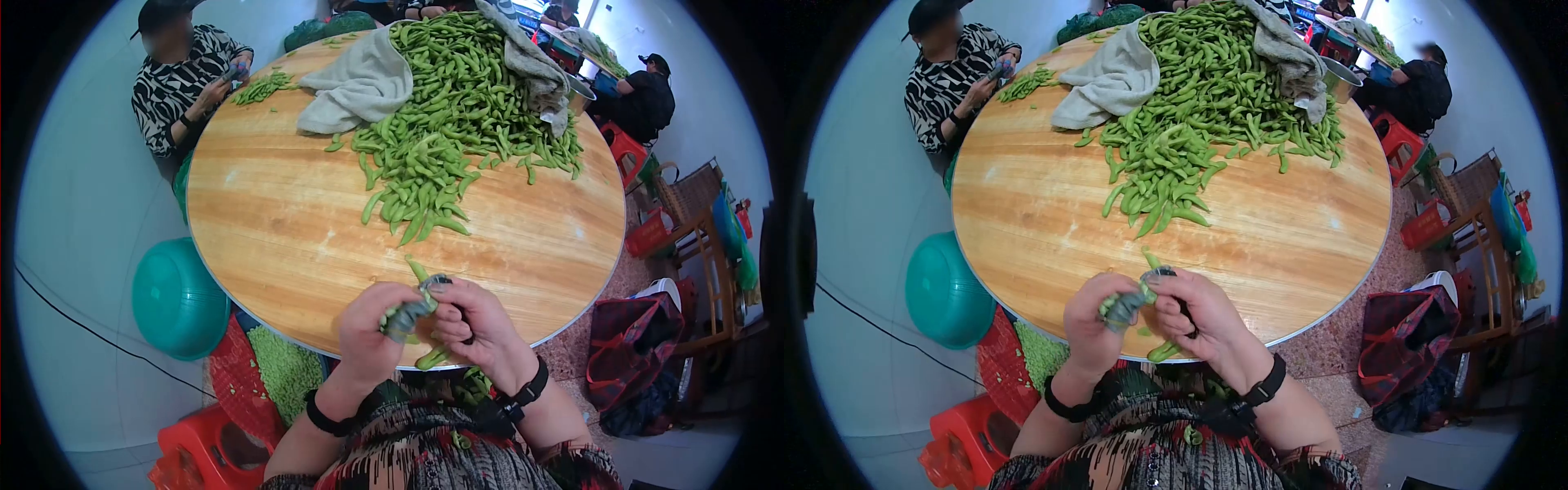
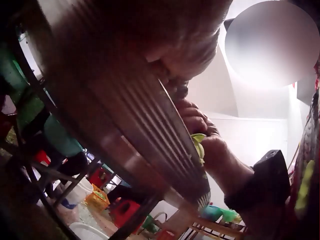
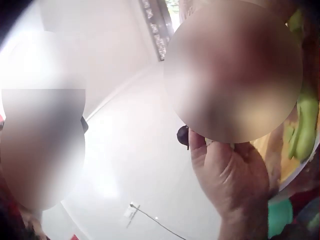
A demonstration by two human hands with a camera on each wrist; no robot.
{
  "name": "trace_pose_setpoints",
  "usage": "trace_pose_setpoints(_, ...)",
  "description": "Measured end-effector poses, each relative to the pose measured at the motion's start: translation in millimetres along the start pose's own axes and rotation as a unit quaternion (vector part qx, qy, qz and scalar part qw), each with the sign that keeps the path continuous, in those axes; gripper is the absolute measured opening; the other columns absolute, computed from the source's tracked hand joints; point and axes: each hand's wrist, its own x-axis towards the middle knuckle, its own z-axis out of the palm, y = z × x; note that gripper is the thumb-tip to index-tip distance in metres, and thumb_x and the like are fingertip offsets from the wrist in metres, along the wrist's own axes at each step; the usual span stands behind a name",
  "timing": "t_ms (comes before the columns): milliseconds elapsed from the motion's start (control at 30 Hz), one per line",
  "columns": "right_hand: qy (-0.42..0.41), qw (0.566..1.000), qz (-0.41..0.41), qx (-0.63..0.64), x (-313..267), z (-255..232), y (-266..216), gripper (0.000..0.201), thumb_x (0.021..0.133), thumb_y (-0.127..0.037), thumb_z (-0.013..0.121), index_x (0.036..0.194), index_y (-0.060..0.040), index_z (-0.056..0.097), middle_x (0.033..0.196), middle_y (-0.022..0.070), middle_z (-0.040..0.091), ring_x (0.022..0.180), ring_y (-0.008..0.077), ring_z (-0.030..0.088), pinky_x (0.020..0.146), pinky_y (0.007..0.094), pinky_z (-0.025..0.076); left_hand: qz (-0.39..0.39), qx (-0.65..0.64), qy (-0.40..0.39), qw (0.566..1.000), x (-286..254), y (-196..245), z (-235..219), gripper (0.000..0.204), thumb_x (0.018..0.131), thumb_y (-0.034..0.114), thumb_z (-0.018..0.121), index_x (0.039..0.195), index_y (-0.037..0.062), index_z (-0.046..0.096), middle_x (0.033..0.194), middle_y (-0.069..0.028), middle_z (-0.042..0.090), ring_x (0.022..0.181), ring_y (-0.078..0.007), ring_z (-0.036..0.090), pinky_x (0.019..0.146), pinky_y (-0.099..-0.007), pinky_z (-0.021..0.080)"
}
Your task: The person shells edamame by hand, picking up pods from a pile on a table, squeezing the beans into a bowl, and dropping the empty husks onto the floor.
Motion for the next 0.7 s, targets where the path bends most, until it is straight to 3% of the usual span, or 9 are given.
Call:
trace_pose_setpoints(67, 0.095, 0.986, -0.041, -0.130, 5, 11, -9, 0.014, 0.086, -0.013, 0.054, 0.075, -0.0056, 0.052, 0.054, -0.0037, 0.043, 0.039, 0.0018, 0.033, 0.033, 0.0165, 0.021, -0.263, -0.248, 0.132, 0.923, -5, 1, 3, 0.025, 0.077, -0.009, 0.051, 0.099, 0.0019, 0.056, 0.083, -0.0041, 0.057, 0.069, -0.0098, 0.054, 0.058, -0.0180, 0.043)
trace_pose_setpoints(133, 0.122, 0.969, -0.038, -0.211, 13, 16, -33, 0.016, 0.085, -0.016, 0.055, 0.074, -0.0050, 0.053, 0.054, -0.0026, 0.045, 0.041, 0.0030, 0.037, 0.036, 0.0185, 0.028, -0.270, -0.240, 0.202, 0.911, -7, 1, -12, 0.025, 0.079, -0.007, 0.050, 0.102, 0.0021, 0.054, 0.085, -0.0034, 0.056, 0.069, -0.0075, 0.051, 0.056, -0.0161, 0.041)
trace_pose_setpoints(200, 0.156, 0.763, -0.152, -0.609, 33, -6, -43, 0.021, 0.082, -0.021, 0.058, 0.074, -0.0014, 0.054, 0.056, 0.0060, 0.052, 0.045, 0.0150, 0.049, 0.043, 0.0283, 0.039, -0.270, -0.255, 0.302, 0.878, -15, -3, -39, 0.024, 0.083, -0.002, 0.049, 0.106, 0.0022, 0.051, 0.087, -0.0030, 0.054, 0.067, -0.0048, 0.048, 0.053, -0.0138, 0.038)
trace_pose_setpoints(233, 0.177, 0.574, -0.198, -0.774, 38, -10, -38, 0.018, 0.080, -0.018, 0.058, 0.079, -0.0001, 0.056, 0.064, 0.0094, 0.058, 0.057, 0.0186, 0.055, 0.058, 0.0330, 0.045, -0.265, -0.282, 0.336, 0.859, -26, -5, -56, 0.022, 0.085, 0.000, 0.049, 0.107, 0.0021, 0.051, 0.087, -0.0033, 0.054, 0.066, -0.0044, 0.047, 0.051, -0.0133, 0.036)
trace_pose_setpoints(367, -0.112, 0.564, -0.028, -0.818, 20, -1, -28, 0.020, 0.078, -0.021, 0.060, 0.084, -0.0014, 0.058, 0.072, 0.0166, 0.061, 0.065, 0.0307, 0.060, 0.061, 0.0364, 0.047, -0.251, -0.168, 0.514, 0.803, -72, -19, -106, 0.022, 0.088, 0.004, 0.047, 0.110, 0.0017, 0.050, 0.086, -0.0030, 0.053, 0.062, -0.0031, 0.043, 0.047, -0.0140, 0.031)
trace_pose_setpoints(500, 0.190, 0.488, -0.145, -0.839, 25, -3, -55, 0.020, 0.076, -0.020, 0.060, 0.082, -0.0009, 0.058, 0.074, 0.0201, 0.061, 0.072, 0.0371, 0.059, 0.065, 0.0441, 0.047, -0.287, -0.080, 0.463, 0.835, -196, -88, -163, 0.028, 0.084, 0.010, 0.055, 0.110, -0.0003, 0.053, 0.099, -0.0102, 0.055, 0.078, -0.0127, 0.054, 0.061, -0.0194, 0.044)
trace_pose_setpoints(567, 0.226, 0.450, -0.176, -0.846, 33, -15, -71, 0.021, 0.076, -0.019, 0.060, 0.081, 0.0003, 0.057, 0.073, 0.0210, 0.060, 0.072, 0.0376, 0.059, 0.065, 0.0446, 0.047, -0.472, 0.290, 0.137, 0.821, -246, -123, -178, 0.035, 0.082, 0.011, 0.059, 0.114, -0.0016, 0.053, 0.113, -0.0177, 0.053, 0.103, -0.0263, 0.052, 0.084, -0.0337, 0.045)
trace_pose_setpoints(633, 0.259, 0.370, -0.169, -0.876, 36, -20, -73, 0.022, 0.076, -0.018, 0.060, 0.079, 0.0030, 0.055, 0.070, 0.0231, 0.059, 0.071, 0.0386, 0.058, 0.065, 0.0454, 0.047, -0.401, 0.404, 0.152, 0.808, -216, -93, -165, 0.037, 0.082, 0.010, 0.059, 0.116, -0.0010, 0.052, 0.118, -0.0200, 0.050, 0.111, -0.0293, 0.047, 0.091, -0.0377, 0.039)
trace_pose_setpoints(700, 0.248, 0.381, -0.172, -0.874, 33, -21, -71, 0.022, 0.075, -0.018, 0.061, 0.077, 0.0028, 0.054, 0.070, 0.0224, 0.059, 0.070, 0.0389, 0.058, 0.064, 0.0448, 0.046, -0.282, 0.535, 0.218, 0.766, -177, -63, -159, 0.037, 0.081, 0.009, 0.059, 0.116, 0.0009, 0.054, 0.117, -0.0205, 0.051, 0.110, -0.0308, 0.048, 0.093, -0.0371, 0.040)
